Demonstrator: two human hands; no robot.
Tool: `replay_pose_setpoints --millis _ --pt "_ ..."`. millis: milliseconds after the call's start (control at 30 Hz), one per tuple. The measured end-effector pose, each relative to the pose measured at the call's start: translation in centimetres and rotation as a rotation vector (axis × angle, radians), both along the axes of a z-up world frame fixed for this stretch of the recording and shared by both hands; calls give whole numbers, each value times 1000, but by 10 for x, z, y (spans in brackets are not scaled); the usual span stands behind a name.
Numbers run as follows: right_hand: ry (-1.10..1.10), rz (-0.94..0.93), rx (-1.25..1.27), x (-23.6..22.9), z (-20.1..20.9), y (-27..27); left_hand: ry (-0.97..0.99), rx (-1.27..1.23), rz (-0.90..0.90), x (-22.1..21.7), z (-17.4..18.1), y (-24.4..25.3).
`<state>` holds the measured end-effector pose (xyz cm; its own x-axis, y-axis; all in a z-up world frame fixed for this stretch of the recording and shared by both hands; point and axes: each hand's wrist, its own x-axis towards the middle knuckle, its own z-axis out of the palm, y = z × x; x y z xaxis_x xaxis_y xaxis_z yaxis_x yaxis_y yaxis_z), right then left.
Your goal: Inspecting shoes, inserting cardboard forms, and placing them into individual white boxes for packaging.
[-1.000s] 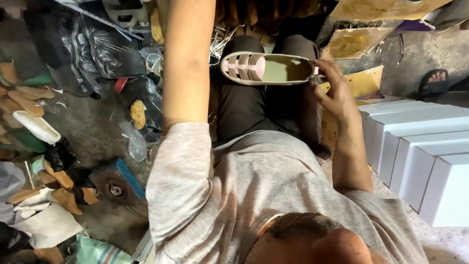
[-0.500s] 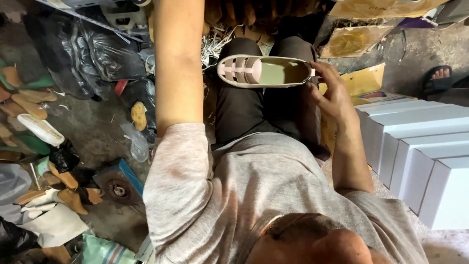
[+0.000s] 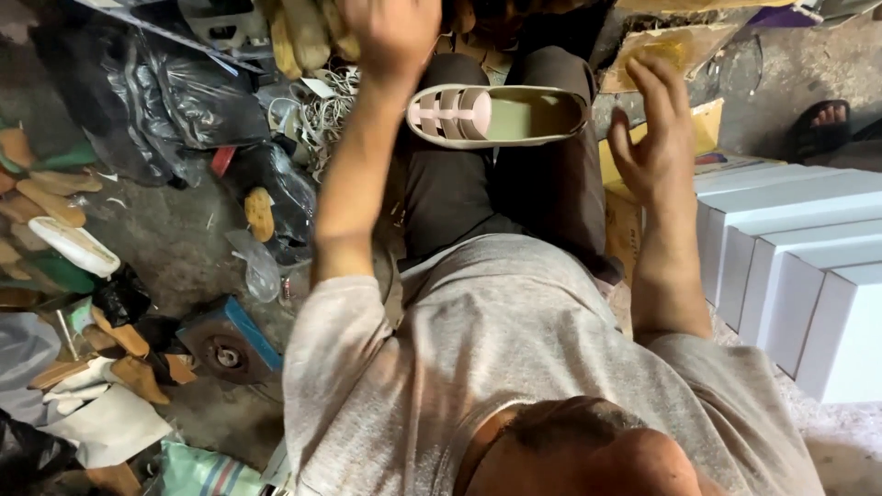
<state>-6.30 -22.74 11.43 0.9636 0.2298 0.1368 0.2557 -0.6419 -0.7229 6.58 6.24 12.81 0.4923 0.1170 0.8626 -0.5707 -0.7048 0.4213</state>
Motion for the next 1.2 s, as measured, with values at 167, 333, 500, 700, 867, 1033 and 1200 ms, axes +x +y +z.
replay_pose_setpoints --millis 167,333,500,700,867,1033,1200 --pt "-396 71 -73 25 18 59 298 -302 -140 -70 13 -35" --pt "-526 14 -122 37 29 89 555 -598 -383 -106 19 -36" --pt "-398 125 259 26 51 81 442 -374 -459 -109 11 -4" --pt "4 291 327 18 46 70 872 -578 -783 -107 7 7" --pt "-468 101 -64 15 32 78 804 -658 -429 -109 -5 -10" --pt "-427 78 -141 14 20 83 821 -697 -512 -112 1 -18" --pt "-357 104 -72 9 21 83 837 -811 -679 -113 -5 -20"
